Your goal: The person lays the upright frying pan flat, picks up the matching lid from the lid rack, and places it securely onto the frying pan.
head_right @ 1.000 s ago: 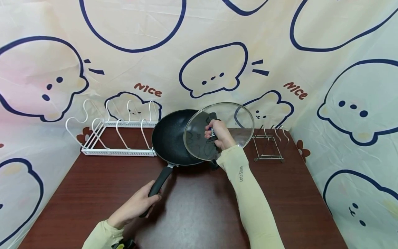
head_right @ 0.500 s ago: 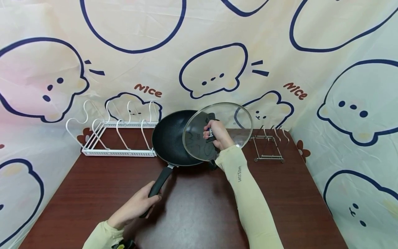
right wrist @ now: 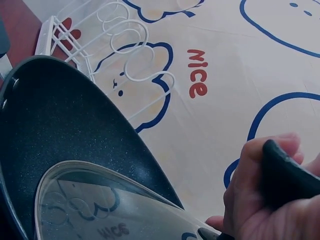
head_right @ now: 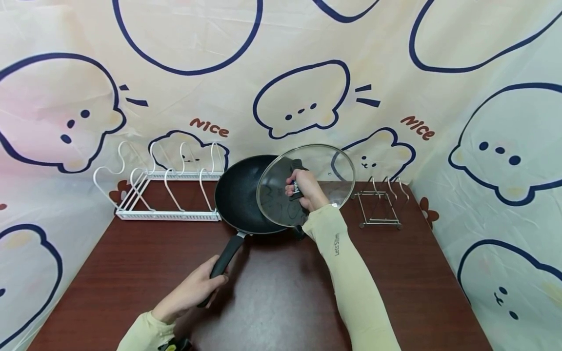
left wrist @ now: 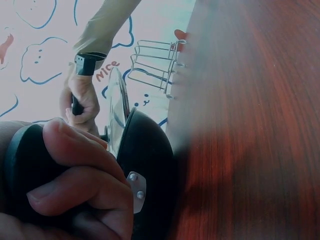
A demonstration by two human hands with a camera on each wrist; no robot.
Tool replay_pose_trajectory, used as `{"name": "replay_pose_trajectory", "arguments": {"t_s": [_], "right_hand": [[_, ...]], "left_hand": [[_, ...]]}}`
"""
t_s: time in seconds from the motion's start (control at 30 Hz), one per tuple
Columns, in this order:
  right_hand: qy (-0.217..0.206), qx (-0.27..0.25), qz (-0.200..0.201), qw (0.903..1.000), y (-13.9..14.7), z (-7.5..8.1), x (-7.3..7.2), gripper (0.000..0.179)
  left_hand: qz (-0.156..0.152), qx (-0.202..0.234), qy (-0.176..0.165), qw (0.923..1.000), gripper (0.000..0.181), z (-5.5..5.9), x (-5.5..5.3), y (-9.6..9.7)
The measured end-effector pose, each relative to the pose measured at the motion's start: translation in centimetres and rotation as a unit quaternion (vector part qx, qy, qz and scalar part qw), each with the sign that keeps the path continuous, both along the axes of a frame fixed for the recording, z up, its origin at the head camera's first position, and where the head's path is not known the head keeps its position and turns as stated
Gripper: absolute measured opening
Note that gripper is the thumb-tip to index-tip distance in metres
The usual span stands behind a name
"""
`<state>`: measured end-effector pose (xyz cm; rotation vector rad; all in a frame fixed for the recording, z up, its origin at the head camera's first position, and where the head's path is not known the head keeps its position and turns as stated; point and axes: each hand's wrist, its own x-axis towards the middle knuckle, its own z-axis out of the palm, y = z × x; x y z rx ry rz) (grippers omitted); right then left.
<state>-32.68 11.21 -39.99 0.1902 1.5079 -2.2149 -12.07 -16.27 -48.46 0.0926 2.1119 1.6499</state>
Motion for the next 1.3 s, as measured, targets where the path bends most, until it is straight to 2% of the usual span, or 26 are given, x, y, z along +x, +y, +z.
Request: {"name": "replay_pose_trajectory", "arguments": {"t_s": [0.53, 0.97, 1.3], "right_hand": [[0.000, 0.004, 0.005, 1.0000, -0.4, 0.1, 0.1, 0.013], [0.009, 0.016, 0.003, 0.9998, -0.9, -0.3, 0.0, 0.014], [0.016, 0.019, 0.005, 0.9997, -1.1, -0.4, -0.2, 0.014]], "left_hand": [[-0.001, 0.004, 0.004, 1.0000, 0.020, -0.1, 0.1, 0.0], [0.008, 0.003, -0.006, 0.9999, 0.019, -0.1, 0.1, 0.1], [0.003, 0.008, 0.004, 1.0000, 0.021, -0.1, 0.1, 0.1]]}}
